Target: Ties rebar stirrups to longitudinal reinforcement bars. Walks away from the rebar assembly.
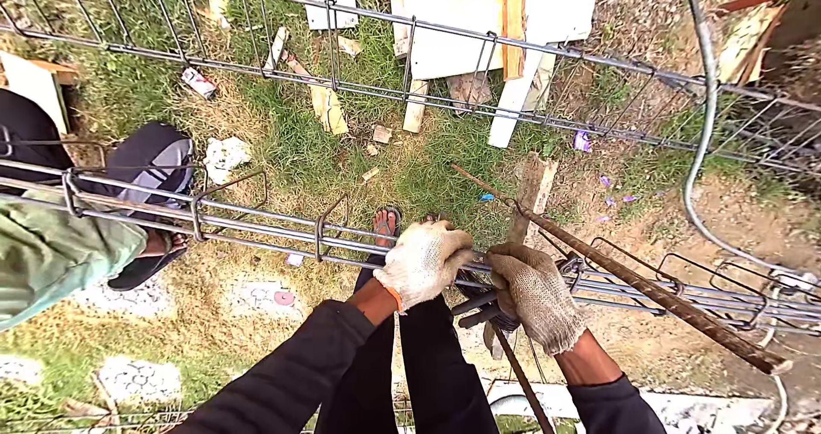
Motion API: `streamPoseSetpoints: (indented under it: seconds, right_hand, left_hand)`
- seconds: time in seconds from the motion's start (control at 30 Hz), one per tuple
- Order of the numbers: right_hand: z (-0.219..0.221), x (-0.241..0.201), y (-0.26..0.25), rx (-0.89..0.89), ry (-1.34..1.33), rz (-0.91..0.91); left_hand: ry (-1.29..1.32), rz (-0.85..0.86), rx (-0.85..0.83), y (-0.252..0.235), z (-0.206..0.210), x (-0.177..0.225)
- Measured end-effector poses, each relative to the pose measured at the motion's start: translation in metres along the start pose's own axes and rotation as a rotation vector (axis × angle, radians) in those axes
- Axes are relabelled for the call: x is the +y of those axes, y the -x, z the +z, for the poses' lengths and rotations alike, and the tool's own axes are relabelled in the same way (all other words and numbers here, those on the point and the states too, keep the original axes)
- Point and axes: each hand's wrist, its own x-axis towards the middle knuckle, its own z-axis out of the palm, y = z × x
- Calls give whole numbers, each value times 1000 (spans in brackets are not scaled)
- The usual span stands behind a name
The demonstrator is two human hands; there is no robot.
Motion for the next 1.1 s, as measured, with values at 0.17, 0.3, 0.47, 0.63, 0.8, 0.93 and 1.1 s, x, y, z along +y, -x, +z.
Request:
streamPoseSetpoints:
  seconds: [0.17,0.3,0.47,0.63,0.8,0.93,1.1]
  right_hand:
    - [-1,9,1,42,347,-136]
    - [-2,11,-1,48,467,-172]
    - [-2,10,0,43,470,-171]
    - [16,1,22,-48,289,-61]
    - [38,2,18,-37,181,-93]
    - [39,8,20,-129,-102,-12]
    - [23,-6,35,-203,-166,67]
  left_hand:
    - [185,-85,-147,-15,-20,-3]
    - [278,-140,-226,-26,-24,-14]
    - [305,-185,-297,-32,-29,-16]
    - [246,-158,-373,-44,-34,-18]
    - [-292,84,-475,-71,-45,7]
    - [-431,168,-504,-75,-45,16]
    - [-243,-84,-251,-24,-45,-2]
